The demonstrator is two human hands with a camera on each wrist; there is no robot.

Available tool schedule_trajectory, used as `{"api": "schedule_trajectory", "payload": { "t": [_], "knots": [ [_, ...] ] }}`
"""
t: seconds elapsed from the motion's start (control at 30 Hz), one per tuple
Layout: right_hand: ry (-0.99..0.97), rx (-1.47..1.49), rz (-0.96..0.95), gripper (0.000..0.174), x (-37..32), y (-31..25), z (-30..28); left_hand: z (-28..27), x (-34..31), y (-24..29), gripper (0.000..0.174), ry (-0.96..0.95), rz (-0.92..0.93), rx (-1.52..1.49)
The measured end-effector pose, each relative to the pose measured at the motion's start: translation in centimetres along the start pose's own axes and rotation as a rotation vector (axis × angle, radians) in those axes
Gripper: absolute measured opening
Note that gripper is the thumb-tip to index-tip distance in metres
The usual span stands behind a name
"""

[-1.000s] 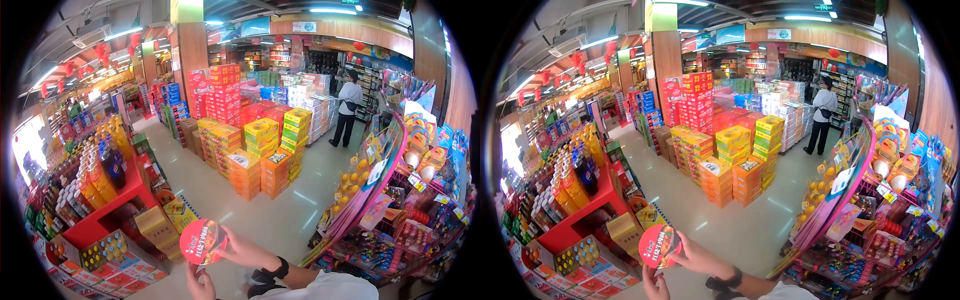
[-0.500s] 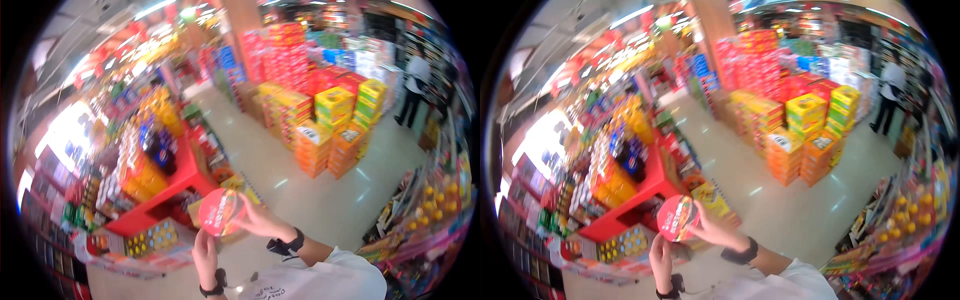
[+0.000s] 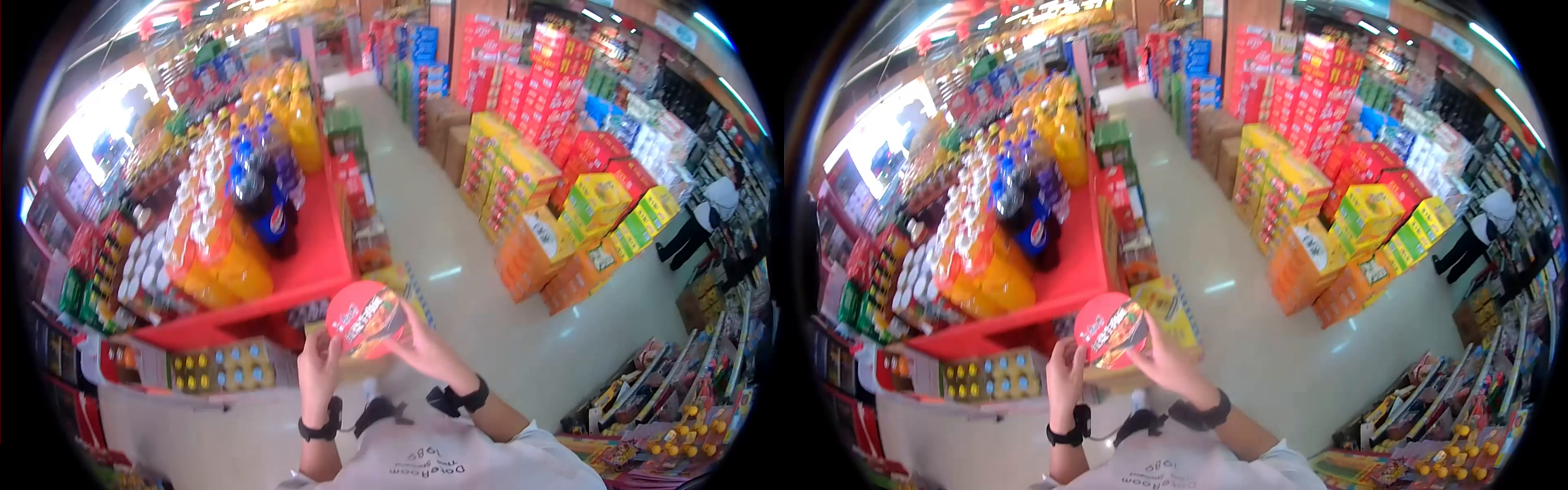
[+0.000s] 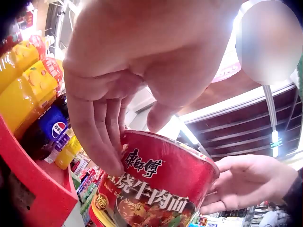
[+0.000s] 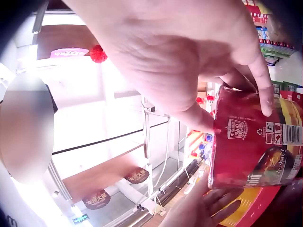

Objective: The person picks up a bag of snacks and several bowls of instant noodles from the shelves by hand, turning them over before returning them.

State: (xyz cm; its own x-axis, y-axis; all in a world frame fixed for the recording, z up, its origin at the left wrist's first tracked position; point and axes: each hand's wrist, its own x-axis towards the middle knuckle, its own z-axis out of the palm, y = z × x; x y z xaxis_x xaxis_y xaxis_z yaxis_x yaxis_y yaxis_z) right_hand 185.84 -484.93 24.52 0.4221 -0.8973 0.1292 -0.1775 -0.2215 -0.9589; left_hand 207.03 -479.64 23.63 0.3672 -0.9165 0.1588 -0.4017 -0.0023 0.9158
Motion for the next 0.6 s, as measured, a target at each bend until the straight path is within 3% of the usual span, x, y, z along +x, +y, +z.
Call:
{"api": "schedule_trajectory", "payload": {
  "t": [0.23, 0.27, 0.37, 0.5, 0.53, 0.6],
  "knots": [
    [0.057, -0.033, -0.188, 0.073, 16.5, 2.7, 5.5, -3.1, 15.3, -3.8, 0.033, 0.079, 0.161, 0.081],
    [0.022, -0.068, -0.074, 0.073, 18.5, 3.4, 6.3, -3.2, 17.0, -5.0, 0.035, 0.088, 0.153, 0.04],
    [-0.07, -0.155, -0.018, 0.074, 23.6, 5.5, 8.7, -4.2, 21.2, -7.3, 0.042, 0.096, 0.143, 0.008],
    [-0.048, -0.33, -0.013, 0.072, 27.9, 8.0, 11.5, -4.7, 24.5, -10.5, 0.052, 0.085, 0.146, 0.093],
    [0.011, -0.326, -0.011, 0.065, 28.4, 8.1, 11.8, -4.5, 24.9, -10.7, 0.053, 0.068, 0.172, 0.145],
    [-0.049, -0.445, 0.046, 0.052, 29.5, 6.0, 11.1, -3.9, 25.4, -12.0, 0.053, 0.0, 0.198, 0.182]
  ]
}}
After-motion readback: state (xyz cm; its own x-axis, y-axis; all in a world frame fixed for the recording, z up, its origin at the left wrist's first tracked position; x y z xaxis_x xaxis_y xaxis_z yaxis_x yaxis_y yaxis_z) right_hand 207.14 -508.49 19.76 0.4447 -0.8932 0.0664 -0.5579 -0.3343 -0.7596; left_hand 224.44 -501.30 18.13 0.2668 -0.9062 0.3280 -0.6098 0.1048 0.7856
